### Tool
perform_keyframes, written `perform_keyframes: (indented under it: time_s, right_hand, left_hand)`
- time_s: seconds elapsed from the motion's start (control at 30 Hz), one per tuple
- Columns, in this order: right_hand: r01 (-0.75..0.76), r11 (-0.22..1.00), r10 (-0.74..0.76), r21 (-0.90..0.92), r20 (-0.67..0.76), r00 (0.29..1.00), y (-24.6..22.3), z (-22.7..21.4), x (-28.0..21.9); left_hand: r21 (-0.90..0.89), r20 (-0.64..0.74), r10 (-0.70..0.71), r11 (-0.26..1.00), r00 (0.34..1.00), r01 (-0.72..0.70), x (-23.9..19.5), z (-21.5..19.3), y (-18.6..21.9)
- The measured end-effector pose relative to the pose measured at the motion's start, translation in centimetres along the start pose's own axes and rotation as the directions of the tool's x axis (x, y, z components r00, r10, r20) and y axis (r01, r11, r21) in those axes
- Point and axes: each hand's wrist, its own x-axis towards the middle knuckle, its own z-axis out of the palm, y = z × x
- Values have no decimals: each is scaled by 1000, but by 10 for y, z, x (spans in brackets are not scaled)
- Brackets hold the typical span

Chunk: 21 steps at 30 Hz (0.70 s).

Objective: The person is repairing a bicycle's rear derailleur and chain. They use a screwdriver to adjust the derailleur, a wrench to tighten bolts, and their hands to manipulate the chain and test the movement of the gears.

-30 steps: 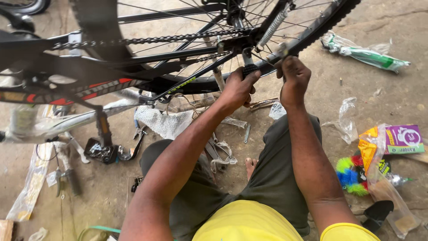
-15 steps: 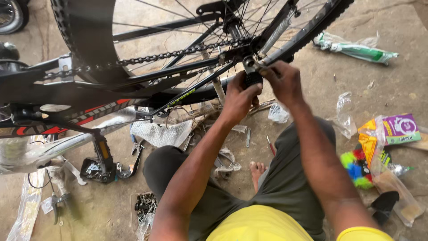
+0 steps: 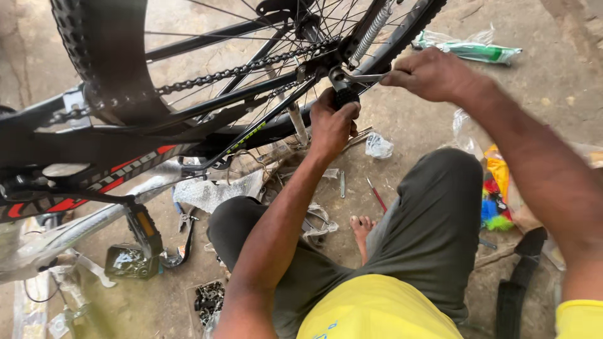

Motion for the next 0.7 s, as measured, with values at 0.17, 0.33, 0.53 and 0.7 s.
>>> perform_keyframes:
  time_s: [0.17,0.33,0.53,0.7]
  right_hand:
    - [-230,833,248,-504,-32,968,-57,-107,-33]
    - [124,435,-498,-892,-123,858,-81,-146,-47]
    - [-217,888,201,-405,-83,976,-43,-84,-51]
    - [-1,997,-21,-80,-274,962,45,24,-18]
  left_hand:
    - [73,-13,13,997,1000,-12,-4,-5,-3]
    - [2,13,27,1000,1000,-27,-4,-7,2]
    - [-25,39,69,997,997,-68,1,-15,5]
    - [-99,-38,70,992,997,-74,13,-8,-9]
